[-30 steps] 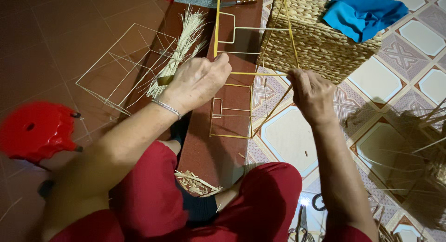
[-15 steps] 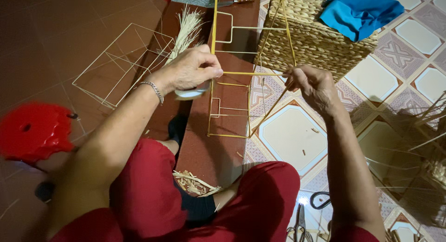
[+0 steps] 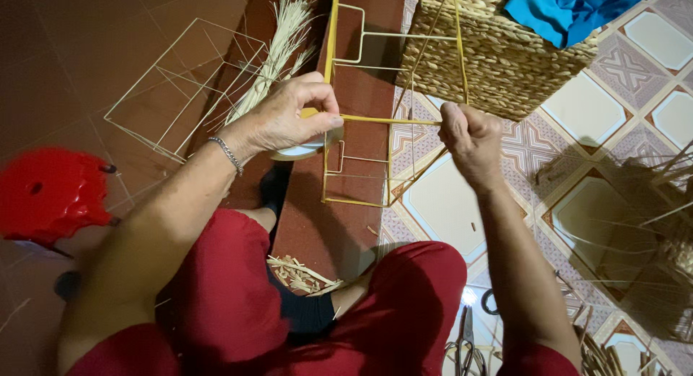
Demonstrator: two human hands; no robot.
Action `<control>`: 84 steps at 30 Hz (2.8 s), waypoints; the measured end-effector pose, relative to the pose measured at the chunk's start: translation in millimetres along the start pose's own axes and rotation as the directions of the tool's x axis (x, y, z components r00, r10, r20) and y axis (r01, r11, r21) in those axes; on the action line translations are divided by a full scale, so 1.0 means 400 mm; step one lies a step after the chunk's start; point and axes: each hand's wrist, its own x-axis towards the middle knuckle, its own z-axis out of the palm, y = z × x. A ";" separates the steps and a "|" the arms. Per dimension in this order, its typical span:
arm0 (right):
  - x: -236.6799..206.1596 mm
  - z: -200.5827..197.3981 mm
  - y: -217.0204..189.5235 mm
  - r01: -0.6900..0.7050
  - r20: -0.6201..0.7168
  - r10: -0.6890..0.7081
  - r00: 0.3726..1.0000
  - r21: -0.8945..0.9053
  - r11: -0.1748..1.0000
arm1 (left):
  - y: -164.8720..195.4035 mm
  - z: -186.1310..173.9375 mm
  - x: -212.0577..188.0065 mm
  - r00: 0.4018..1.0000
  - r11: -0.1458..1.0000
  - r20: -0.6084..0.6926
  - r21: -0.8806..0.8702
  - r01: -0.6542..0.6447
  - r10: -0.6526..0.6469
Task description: The person wraps a yellow plastic strip around a rectangular basket frame to reinforce its edges. They repeatedly pull the strip, press it into place, and trim excess with scissors. The frame remains on the floor throughout.
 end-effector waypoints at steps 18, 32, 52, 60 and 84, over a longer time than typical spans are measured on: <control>-0.216 -0.031 0.103 0.476 -0.104 -0.520 0.848 -0.281 0.833 | 0.083 0.278 -0.167 0.968 0.960 -0.136 0.217 -0.179 0.211; -0.630 -0.090 0.255 0.052 -0.122 -0.131 0.984 -0.504 0.862 | 0.017 0.743 -0.335 0.973 0.975 0.063 0.026 0.220 -0.221; -1.022 -0.158 0.422 -0.634 -0.392 0.602 0.696 0.058 0.771 | -0.070 0.841 -0.384 0.913 0.896 0.151 0.308 0.321 -0.379; -1.293 -0.198 0.387 -0.650 -0.265 0.693 0.671 -0.660 0.376 | -0.022 0.856 -0.384 0.993 0.983 -0.088 0.161 0.088 -0.074; -1.024 -0.098 0.141 -0.596 0.320 0.504 0.803 0.450 0.665 | -0.080 0.789 -0.427 0.956 0.954 -0.008 0.069 0.293 -0.293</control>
